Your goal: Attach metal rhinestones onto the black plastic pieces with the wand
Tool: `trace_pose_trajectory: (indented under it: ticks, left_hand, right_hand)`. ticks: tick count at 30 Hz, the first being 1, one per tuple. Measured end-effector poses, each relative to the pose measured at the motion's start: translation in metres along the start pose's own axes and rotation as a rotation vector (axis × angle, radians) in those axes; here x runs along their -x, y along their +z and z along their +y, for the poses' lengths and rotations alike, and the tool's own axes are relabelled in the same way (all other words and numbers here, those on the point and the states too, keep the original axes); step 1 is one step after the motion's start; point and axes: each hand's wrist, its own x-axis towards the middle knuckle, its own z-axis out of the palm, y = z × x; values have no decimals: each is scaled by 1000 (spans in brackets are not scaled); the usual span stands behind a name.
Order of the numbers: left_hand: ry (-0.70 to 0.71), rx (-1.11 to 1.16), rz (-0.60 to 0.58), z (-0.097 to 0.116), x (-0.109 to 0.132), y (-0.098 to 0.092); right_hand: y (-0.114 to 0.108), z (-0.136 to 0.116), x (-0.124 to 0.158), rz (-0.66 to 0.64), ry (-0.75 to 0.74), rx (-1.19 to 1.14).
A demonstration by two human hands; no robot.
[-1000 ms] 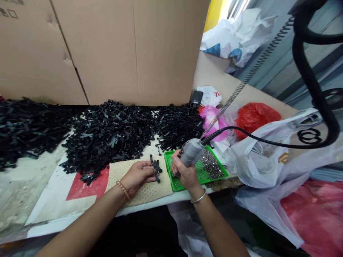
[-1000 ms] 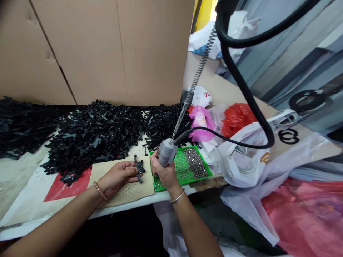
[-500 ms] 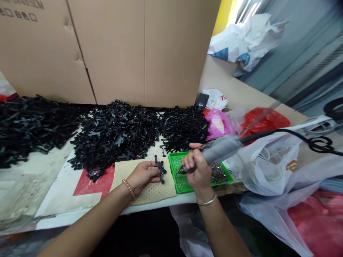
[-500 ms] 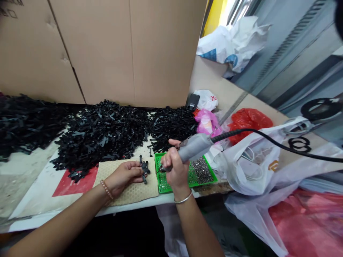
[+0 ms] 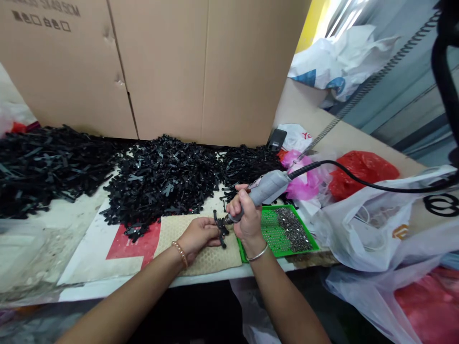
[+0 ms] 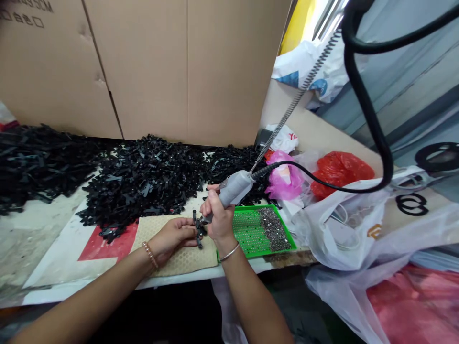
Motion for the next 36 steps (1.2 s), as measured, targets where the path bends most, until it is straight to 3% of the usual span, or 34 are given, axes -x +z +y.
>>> trace_pose_trajectory:
  ticks: [36]
  left_hand:
    - [-8,1,11,2,3,1]
  right_hand:
    - [-1,2,1,-22,-19,63]
